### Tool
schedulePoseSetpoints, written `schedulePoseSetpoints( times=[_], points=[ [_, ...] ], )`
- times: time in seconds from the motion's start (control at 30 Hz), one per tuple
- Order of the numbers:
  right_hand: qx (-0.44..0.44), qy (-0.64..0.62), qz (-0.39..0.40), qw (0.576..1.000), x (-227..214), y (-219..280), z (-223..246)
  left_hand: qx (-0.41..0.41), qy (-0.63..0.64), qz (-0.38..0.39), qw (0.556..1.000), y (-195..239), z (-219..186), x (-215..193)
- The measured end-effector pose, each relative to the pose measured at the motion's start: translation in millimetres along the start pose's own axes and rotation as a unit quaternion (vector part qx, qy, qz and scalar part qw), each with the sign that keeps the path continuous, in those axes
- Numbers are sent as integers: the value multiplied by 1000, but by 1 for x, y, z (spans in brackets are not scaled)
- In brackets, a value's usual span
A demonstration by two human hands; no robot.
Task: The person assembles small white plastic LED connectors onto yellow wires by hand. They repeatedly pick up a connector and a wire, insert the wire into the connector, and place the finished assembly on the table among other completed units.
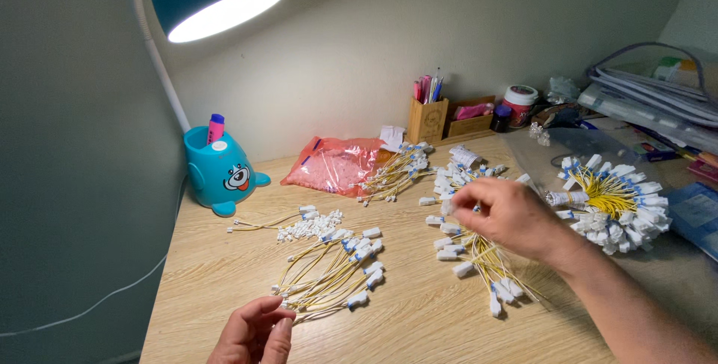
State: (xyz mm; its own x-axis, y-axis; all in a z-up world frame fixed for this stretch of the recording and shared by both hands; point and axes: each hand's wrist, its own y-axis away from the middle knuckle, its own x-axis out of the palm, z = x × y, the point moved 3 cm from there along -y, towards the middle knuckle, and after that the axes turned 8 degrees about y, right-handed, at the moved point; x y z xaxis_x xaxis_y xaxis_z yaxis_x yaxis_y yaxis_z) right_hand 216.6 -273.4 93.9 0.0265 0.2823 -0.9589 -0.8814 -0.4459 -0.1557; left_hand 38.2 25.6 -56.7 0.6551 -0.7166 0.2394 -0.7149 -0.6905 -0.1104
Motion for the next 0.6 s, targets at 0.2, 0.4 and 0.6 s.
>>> schedulePoseSetpoints(
  times=[0.2, 0.4, 0.6],
  points=[
    [-34, -433, -185, 882, -40, 17, -4, 57, 26, 41, 997, -7, 35, 3],
    [5, -683, 1, 731, 27, 36, 47, 107, -72, 99, 987, 30, -33, 26],
    [103, -679, 127, 715, 95, 47, 85, 144, -113, 196, 963, 44, -61, 35]
  ],
)
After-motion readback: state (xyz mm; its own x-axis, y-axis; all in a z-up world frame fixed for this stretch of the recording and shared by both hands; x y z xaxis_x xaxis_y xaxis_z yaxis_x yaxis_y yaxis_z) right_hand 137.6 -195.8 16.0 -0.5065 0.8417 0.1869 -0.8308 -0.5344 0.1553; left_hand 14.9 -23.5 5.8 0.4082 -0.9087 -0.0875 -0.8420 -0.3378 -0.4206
